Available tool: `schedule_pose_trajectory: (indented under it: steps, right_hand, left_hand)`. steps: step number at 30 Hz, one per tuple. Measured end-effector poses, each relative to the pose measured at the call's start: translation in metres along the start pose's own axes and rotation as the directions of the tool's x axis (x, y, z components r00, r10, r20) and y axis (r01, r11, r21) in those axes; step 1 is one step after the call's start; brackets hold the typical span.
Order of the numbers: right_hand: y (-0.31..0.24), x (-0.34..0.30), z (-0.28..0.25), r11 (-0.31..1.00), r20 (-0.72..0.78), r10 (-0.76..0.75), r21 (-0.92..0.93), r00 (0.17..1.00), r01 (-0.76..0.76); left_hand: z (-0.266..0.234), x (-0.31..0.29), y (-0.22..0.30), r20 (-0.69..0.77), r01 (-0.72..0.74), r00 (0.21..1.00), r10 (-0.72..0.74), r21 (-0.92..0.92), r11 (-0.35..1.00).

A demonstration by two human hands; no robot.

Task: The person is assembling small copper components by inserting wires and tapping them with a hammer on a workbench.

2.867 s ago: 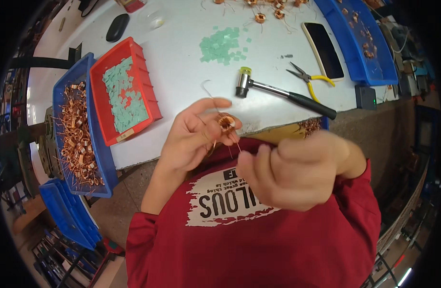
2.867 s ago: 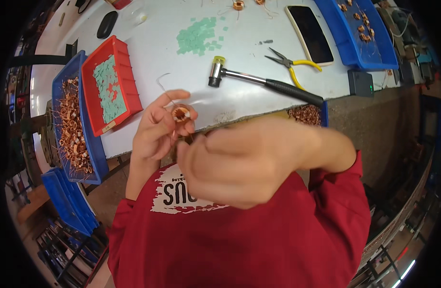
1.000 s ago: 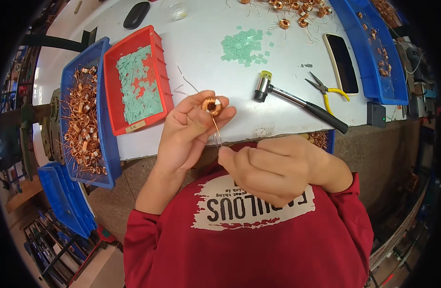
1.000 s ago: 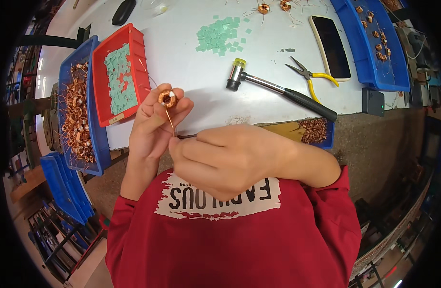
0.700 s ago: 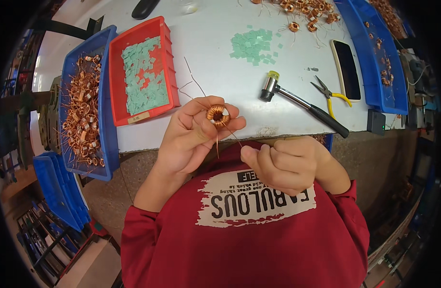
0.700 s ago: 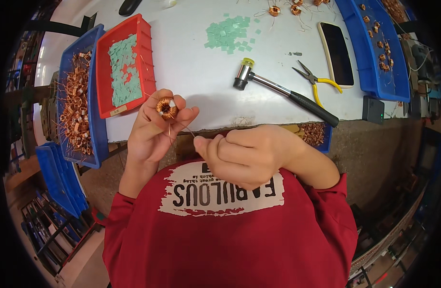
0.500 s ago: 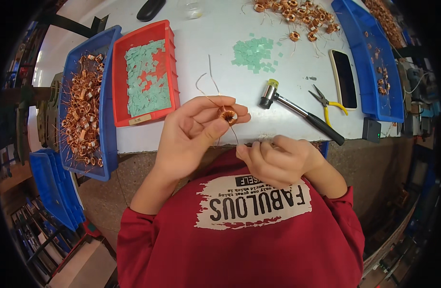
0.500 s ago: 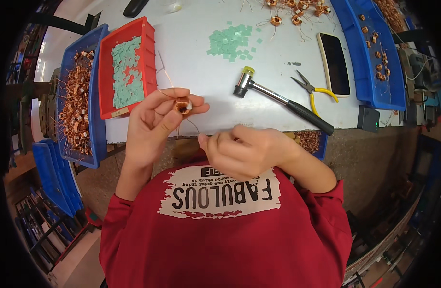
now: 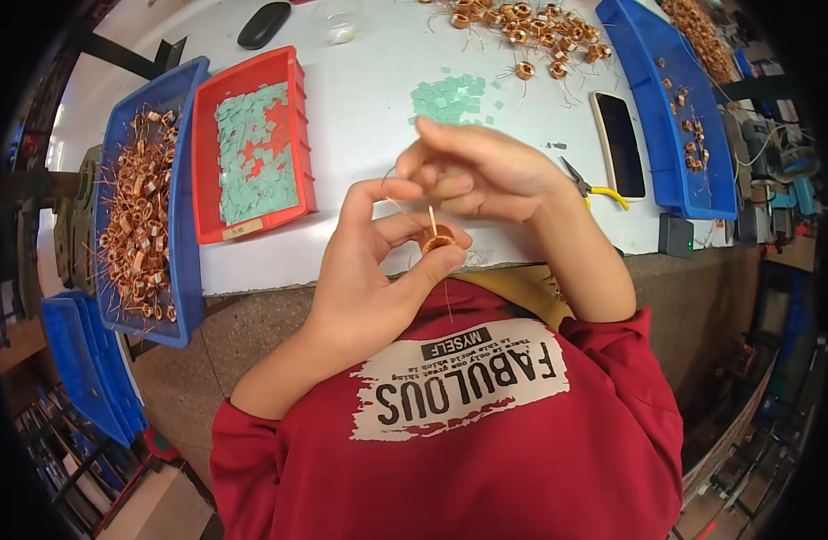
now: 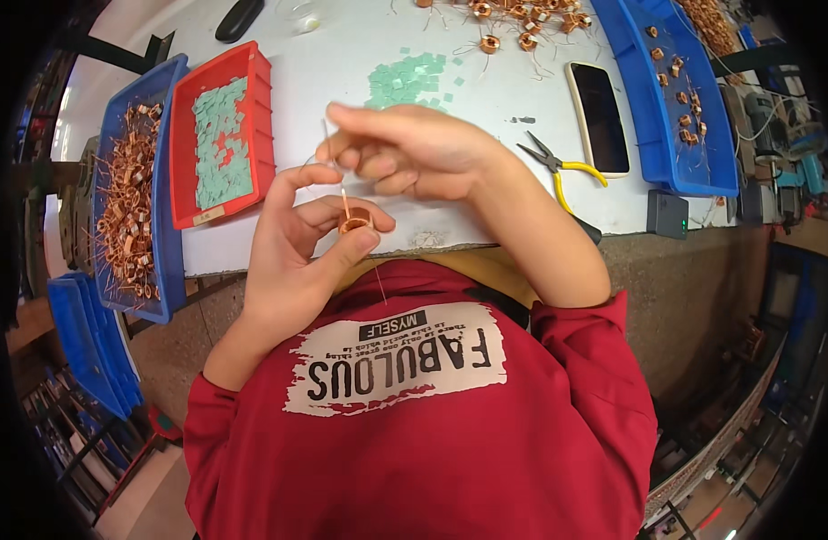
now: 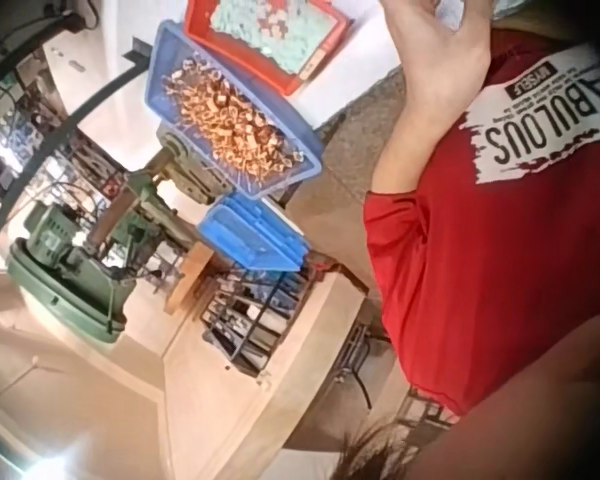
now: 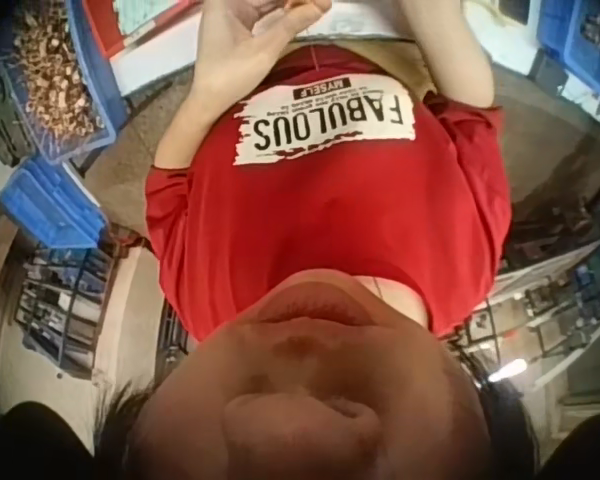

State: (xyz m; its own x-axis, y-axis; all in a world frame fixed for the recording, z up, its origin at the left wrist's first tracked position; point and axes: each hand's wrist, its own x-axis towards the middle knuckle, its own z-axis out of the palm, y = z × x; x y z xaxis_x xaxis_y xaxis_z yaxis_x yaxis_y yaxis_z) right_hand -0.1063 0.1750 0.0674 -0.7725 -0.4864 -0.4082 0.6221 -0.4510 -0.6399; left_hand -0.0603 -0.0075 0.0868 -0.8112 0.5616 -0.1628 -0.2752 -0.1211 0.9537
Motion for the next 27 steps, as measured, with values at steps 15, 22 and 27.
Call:
schedule_pose_trajectory:
  steps: [15, 22, 27]
  right_hand:
    - [0.01, 0.0, 0.004, 0.9, 0.035, -0.283, -0.337, 0.959, 0.278]
    - [-0.004, -0.031, 0.0, 0.475, 0.206, -0.588, -0.694, 0.782, 0.541]
    - [-0.024, -0.023, 0.004, 0.452, 0.198, -0.437, -0.795, 0.877, 0.405]
  left_hand:
    - [-0.009, -0.005, -0.006, -0.05, 0.06, 0.997, -0.061, -0.031, 0.998]
    - [-0.014, -0.012, -0.004, 0.025, 0.063, 0.997, -0.07, 0.198, 0.978]
    - [-0.002, -0.005, 0.005, 0.059, 0.074, 0.993, -0.106, 0.398, 0.914]
